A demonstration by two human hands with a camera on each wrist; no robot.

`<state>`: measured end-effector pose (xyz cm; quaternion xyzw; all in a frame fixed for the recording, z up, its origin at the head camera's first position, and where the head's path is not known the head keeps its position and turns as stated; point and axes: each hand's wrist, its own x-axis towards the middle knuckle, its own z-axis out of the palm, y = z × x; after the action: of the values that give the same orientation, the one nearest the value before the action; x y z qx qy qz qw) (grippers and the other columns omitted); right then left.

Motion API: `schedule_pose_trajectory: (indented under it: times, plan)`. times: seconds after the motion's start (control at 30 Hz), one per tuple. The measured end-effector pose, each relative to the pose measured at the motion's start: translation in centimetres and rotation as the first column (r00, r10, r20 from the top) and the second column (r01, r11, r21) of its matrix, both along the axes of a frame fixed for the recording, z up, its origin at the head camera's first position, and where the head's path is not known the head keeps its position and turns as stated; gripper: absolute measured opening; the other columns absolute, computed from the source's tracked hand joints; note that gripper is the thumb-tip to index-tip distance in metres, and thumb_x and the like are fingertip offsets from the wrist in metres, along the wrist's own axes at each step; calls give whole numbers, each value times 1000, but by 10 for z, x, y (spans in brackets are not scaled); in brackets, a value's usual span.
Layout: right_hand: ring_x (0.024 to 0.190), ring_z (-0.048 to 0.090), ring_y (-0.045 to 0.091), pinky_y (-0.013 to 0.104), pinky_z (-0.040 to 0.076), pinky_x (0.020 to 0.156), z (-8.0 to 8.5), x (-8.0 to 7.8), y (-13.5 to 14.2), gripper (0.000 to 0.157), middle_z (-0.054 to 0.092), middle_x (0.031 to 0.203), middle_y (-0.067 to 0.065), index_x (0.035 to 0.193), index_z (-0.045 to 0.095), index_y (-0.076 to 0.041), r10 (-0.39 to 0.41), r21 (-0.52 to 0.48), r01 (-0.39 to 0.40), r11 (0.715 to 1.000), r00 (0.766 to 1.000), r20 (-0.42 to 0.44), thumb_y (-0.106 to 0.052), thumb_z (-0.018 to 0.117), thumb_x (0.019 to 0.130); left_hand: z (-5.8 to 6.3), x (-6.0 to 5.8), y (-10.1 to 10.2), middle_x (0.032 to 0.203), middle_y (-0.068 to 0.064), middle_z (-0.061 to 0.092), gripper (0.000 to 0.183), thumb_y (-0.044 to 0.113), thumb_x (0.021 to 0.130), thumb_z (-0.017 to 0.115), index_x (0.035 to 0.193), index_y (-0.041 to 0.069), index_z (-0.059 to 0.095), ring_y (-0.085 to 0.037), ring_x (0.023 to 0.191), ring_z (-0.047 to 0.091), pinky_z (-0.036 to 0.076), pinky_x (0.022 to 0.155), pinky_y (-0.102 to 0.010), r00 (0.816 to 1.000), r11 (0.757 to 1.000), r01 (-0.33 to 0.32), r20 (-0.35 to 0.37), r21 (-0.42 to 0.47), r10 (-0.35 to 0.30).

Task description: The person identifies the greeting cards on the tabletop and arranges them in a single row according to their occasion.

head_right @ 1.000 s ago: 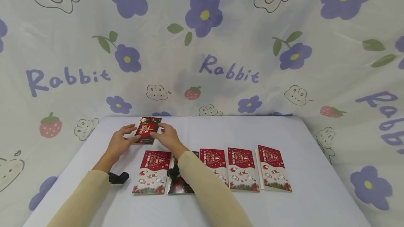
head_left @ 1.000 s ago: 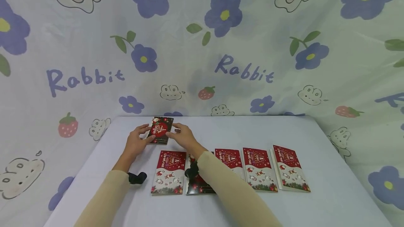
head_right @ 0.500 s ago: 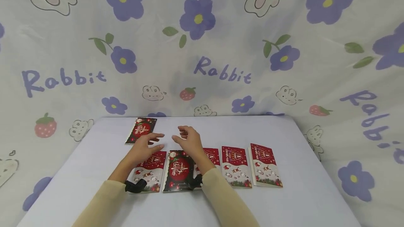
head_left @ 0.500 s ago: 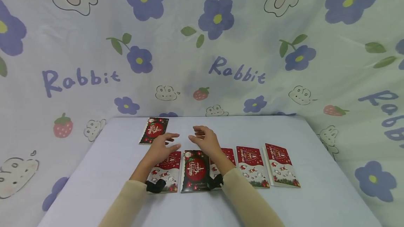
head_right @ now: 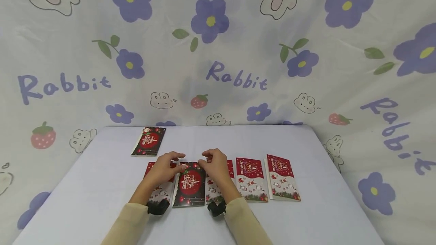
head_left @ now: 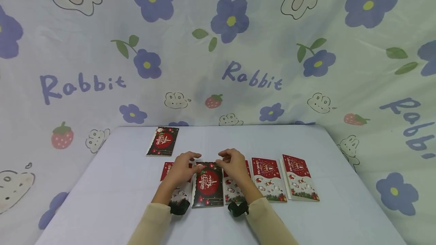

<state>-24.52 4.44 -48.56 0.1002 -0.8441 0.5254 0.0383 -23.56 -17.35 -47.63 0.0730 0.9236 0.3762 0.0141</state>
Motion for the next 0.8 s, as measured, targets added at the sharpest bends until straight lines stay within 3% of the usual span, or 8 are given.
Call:
schedule_pose_trajectory:
  times: [0.3,0.63,0.8]
  plan:
    - [90,66,23,36,57,80,-6,-1,-3,24,70,104,17,114,74,2,9,9,-8,1000,1000,-25,-6,79,92,-7,-3,2,125,-17,69,35,15,94,80,126,1,74,-38,122,58,47,106,-59,998,993,-34,-54,-112,28]
    - [89,65,21,33,57,79,-12,-2,-2,25,69,102,14,116,73,2,-13,5,13,1000,999,-37,-4,78,93,-12,-5,-1,117,-16,69,28,13,92,80,117,0,77,-38,113,58,46,101,-59,994,984,-54,-105,-169,37]
    - [87,64,18,32,57,78,-14,-3,3,23,70,101,11,115,74,1,-29,27,29,999,999,-21,-5,79,92,-17,-7,0,110,-14,71,21,10,91,81,109,1,79,-36,107,59,46,97,-57,989,986,-64,-145,-155,41]
